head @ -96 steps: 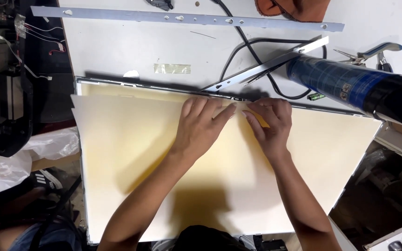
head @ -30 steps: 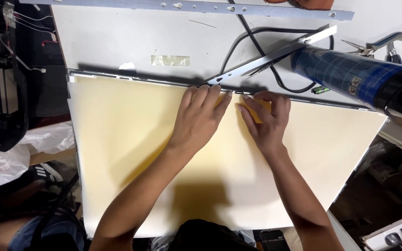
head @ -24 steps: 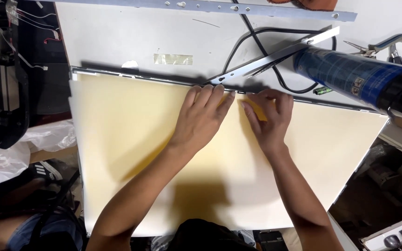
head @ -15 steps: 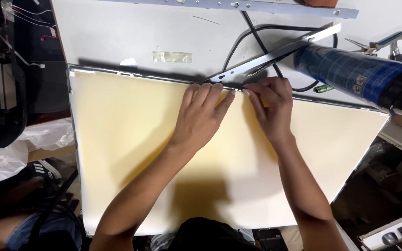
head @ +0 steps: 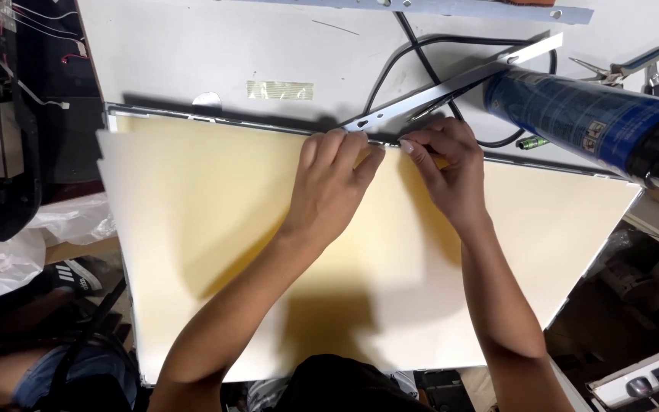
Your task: Assembling the internal layers and outer frame of a flat-screen display panel on a repair bench.
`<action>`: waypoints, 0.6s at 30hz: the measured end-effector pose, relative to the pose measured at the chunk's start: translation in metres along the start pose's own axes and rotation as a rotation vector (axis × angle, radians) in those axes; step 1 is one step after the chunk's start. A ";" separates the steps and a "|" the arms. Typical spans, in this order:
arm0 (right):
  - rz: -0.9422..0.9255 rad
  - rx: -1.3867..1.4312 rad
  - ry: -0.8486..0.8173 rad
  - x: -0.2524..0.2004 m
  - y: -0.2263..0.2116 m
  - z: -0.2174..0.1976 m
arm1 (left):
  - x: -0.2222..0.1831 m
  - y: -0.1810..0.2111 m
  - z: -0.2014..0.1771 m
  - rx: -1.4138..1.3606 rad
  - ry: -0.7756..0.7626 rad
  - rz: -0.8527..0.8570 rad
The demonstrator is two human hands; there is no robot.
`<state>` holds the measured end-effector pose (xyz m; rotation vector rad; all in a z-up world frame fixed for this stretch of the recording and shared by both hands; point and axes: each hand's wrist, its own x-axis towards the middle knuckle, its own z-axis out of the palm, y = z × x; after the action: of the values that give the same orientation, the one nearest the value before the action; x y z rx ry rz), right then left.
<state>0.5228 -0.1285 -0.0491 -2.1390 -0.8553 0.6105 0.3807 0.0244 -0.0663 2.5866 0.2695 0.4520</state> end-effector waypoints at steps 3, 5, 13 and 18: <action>0.006 0.009 0.007 -0.001 -0.001 0.000 | -0.002 -0.001 0.006 0.018 0.000 0.007; 0.006 0.017 0.011 -0.001 -0.003 0.000 | 0.000 -0.002 0.003 0.019 0.004 0.014; -0.006 0.035 -0.005 0.000 -0.011 0.000 | 0.001 -0.007 0.013 -0.024 0.082 -0.023; 0.028 0.076 -0.024 0.003 -0.005 0.001 | 0.010 -0.010 0.019 -0.189 0.142 -0.146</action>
<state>0.5222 -0.1232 -0.0466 -2.0819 -0.8040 0.6739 0.3957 0.0274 -0.0847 2.3360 0.4394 0.5800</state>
